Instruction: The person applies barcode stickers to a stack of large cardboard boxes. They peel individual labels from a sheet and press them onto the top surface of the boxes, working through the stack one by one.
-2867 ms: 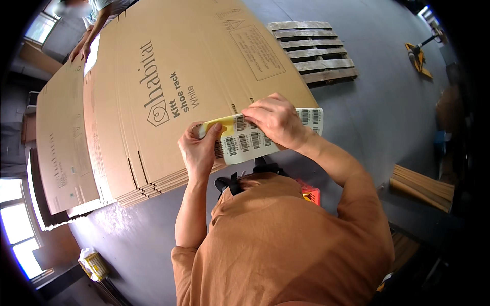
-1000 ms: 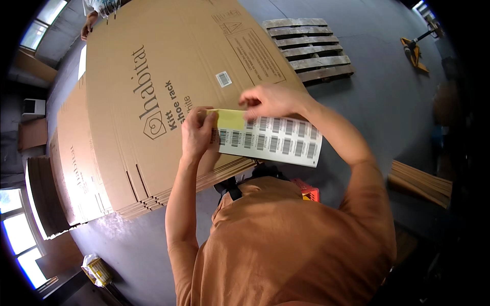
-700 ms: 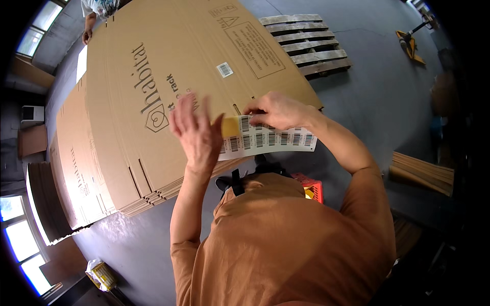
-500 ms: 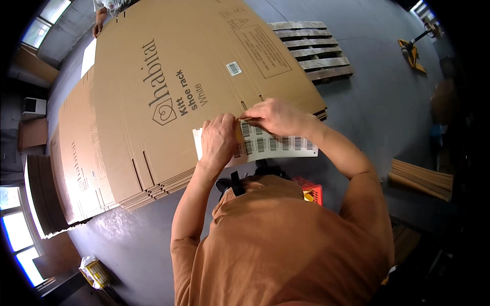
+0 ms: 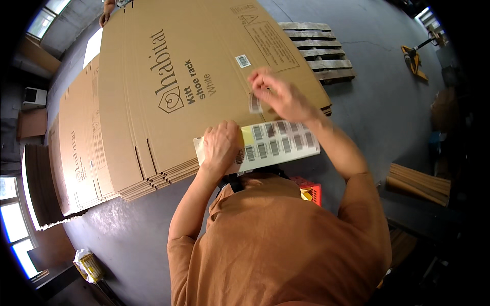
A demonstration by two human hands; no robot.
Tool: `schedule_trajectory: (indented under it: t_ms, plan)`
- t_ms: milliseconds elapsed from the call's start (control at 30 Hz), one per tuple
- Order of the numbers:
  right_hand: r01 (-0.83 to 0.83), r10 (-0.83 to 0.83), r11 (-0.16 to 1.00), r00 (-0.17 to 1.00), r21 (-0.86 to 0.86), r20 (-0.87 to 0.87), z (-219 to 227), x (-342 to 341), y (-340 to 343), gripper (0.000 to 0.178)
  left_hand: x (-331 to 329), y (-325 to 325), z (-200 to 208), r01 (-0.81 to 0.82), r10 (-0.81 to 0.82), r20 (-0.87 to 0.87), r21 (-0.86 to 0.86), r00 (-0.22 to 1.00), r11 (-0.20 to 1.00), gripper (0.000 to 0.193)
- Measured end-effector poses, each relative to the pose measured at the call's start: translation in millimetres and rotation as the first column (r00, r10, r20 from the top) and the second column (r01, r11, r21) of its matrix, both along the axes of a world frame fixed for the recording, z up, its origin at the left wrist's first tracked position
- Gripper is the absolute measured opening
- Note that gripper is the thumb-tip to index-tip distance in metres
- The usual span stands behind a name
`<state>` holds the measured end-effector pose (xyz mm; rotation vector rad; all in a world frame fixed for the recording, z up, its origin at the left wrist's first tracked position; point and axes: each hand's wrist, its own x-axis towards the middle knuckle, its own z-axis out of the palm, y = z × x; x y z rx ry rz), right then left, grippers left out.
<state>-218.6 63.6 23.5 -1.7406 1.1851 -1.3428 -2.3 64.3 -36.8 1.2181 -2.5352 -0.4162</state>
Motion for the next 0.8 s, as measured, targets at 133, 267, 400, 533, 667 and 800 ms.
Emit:
schedule_trajectory:
  t_ms: [133,267,400,533,667,800]
  plan:
    - [0.049,-0.064,0.953,0.997,0.299,0.041,-12,9,-23,0.017,3,10,-1,0.065,-0.068,-0.029,-0.106,0.997,0.992,0.008]
    - [-0.306,-0.22,0.599,0.826,0.74,0.519,-41,25,-5,0.015,15,17,-4,0.033,-0.048,-0.094,-0.157,0.994,0.987,0.009]
    - [-0.441,-0.386,0.496,0.66,0.748,0.644,-51,25,8,0.018,26,20,-3,-0.02,0.01,-0.106,-0.099,0.994,0.995,0.012]
    - [-0.465,-0.415,0.448,0.648,0.763,0.639,-52,31,9,0.021,27,19,-1,-0.015,-0.006,-0.155,-0.133,0.988,0.991,0.03]
    - [-0.472,-0.404,0.451,0.648,0.757,0.645,-55,36,8,0.023,26,17,3,0.007,-0.024,-0.125,-0.135,0.992,0.991,0.046]
    - [-0.481,-0.39,0.442,0.657,0.757,0.645,-58,35,4,0.022,23,13,3,0.038,-0.035,0.02,-0.15,0.999,0.988,0.048]
